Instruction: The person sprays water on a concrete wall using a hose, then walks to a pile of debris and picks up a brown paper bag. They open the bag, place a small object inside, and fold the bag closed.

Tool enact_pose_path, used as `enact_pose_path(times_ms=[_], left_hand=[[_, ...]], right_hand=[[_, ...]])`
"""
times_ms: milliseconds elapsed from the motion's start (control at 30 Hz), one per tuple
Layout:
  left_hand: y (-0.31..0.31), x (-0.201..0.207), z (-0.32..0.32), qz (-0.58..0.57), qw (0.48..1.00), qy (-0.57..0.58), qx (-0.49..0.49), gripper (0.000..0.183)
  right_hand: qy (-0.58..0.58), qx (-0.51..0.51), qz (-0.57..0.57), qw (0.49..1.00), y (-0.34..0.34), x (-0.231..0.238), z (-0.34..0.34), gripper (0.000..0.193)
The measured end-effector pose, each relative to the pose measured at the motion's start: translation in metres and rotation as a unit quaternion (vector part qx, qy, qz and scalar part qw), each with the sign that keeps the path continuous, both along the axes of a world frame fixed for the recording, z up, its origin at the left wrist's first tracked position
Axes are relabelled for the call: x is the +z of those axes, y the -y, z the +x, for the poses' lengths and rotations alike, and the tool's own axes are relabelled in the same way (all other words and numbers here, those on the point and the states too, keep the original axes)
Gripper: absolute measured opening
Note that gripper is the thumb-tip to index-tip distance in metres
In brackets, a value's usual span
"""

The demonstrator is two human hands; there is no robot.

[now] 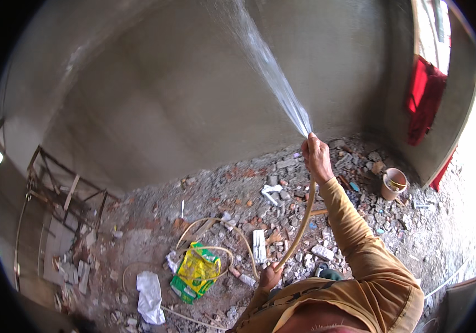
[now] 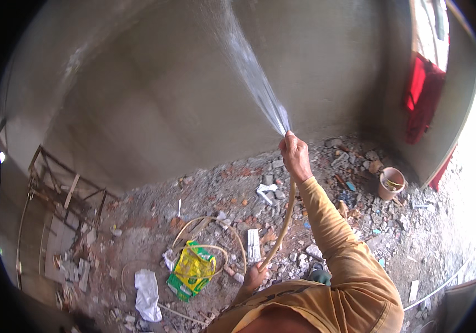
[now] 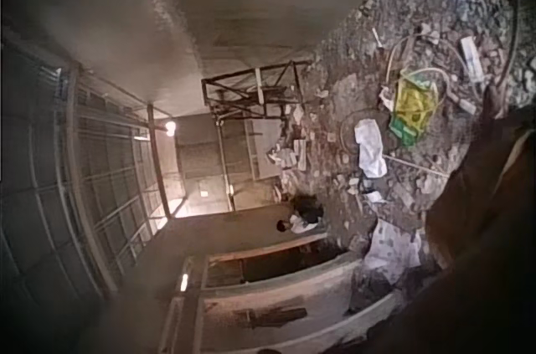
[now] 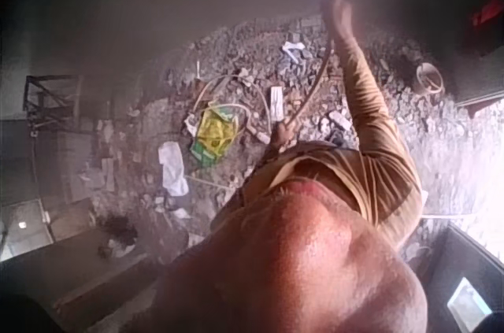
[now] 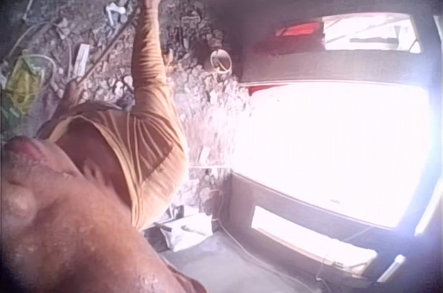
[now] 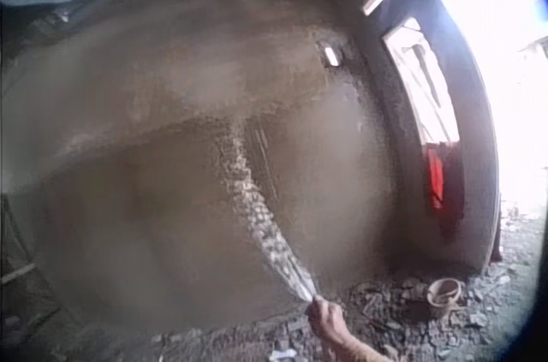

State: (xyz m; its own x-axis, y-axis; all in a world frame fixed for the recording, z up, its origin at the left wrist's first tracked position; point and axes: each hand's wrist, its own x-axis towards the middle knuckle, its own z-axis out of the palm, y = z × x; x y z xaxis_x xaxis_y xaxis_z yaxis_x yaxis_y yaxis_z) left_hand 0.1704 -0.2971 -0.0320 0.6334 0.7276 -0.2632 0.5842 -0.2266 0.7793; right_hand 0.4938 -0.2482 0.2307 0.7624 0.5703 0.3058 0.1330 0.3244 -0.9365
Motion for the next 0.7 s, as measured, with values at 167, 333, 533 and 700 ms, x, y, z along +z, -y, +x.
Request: enact_pose_path(times_ms=[167, 333, 533, 700], left_hand=[[-0.007, -0.032, -0.1, 0.009, 0.998, 0.042, 0.041, 0.028], [-0.014, -0.022, -0.186, 0.009, 0.984, 0.121, 0.133, 0.026], [-0.025, -0.025, -0.247, 0.018, 0.962, 0.118, 0.248, 0.027], [-0.055, 0.013, -0.263, 0.074, 0.931, 0.198, 0.299, 0.029]], right_hand=[[-0.033, 0.085, -0.024, 0.996, -0.066, -0.015, -0.106, 0.045], [-0.033, 0.15, -0.058, 0.986, -0.13, -0.026, -0.217, 0.049], [0.057, 0.192, -0.103, 0.974, -0.221, -0.028, -0.323, 0.05], [0.147, 0.185, -0.084, 0.968, -0.3, -0.002, -0.383, 0.055]])
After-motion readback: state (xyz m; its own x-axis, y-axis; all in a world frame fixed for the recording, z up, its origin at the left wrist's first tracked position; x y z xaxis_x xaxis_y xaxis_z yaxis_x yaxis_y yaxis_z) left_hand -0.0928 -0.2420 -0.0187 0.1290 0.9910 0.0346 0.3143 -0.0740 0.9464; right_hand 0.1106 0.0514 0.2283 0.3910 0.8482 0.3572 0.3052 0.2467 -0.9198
